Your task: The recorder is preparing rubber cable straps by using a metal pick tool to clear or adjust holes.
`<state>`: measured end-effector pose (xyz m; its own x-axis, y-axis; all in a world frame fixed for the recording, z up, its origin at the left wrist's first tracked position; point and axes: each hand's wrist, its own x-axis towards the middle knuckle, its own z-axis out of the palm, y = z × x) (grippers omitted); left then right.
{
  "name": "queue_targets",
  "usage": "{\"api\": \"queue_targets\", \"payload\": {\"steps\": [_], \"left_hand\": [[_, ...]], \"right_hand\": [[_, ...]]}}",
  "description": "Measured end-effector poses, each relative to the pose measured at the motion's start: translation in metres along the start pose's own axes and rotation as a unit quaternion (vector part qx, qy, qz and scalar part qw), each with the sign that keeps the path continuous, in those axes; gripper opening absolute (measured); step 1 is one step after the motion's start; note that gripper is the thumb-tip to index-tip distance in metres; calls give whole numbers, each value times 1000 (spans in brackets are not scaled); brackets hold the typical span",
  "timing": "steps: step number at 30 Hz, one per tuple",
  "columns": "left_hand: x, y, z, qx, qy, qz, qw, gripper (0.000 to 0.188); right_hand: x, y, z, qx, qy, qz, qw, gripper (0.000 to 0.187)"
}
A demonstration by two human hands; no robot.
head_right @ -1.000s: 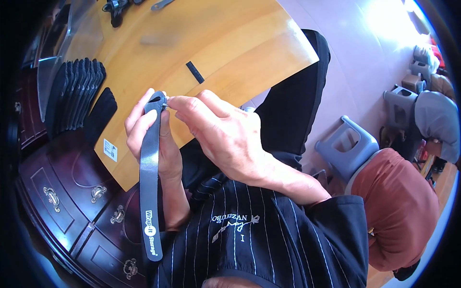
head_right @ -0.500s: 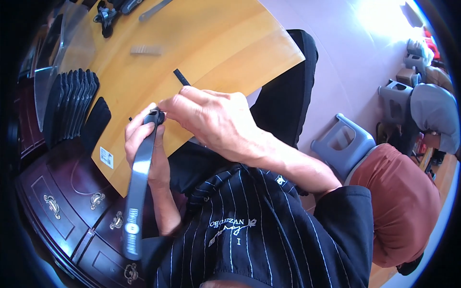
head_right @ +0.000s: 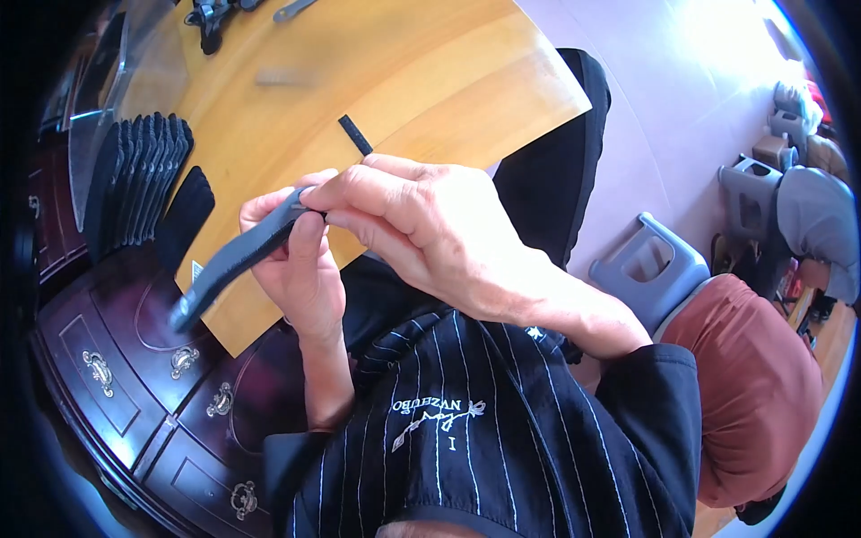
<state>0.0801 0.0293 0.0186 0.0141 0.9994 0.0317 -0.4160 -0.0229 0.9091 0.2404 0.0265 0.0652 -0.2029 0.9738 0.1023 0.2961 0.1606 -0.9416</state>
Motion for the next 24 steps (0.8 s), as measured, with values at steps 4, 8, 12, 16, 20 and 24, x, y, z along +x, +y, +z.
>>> {"api": "queue_targets", "payload": {"steps": [4, 8, 12, 16, 20, 24], "left_hand": [[3, 7, 0, -15, -41, -58, 997, 31], [-4, 11, 0, -19, -77, -129, 989, 28], [-4, 10, -1, -48, -90, -155, 983, 24], [0, 24, 1, -66, -92, -174, 978, 24], [1, 29, -5, -73, -77, -179, 978, 24], [1, 29, 0, -104, -54, -236, 965, 22]], "right_hand": [[0, 9, -12, 5, -12, -16, 1000, 21], [-2, 14, -20, -49, -13, -28, 998, 21], [-2, 22, -19, -54, -5, -73, 996, 15], [9, 20, -19, -63, -4, -90, 994, 15], [19, 17, -16, -43, -7, -111, 993, 16], [11, 19, -21, -11, -50, -64, 997, 21]]}}
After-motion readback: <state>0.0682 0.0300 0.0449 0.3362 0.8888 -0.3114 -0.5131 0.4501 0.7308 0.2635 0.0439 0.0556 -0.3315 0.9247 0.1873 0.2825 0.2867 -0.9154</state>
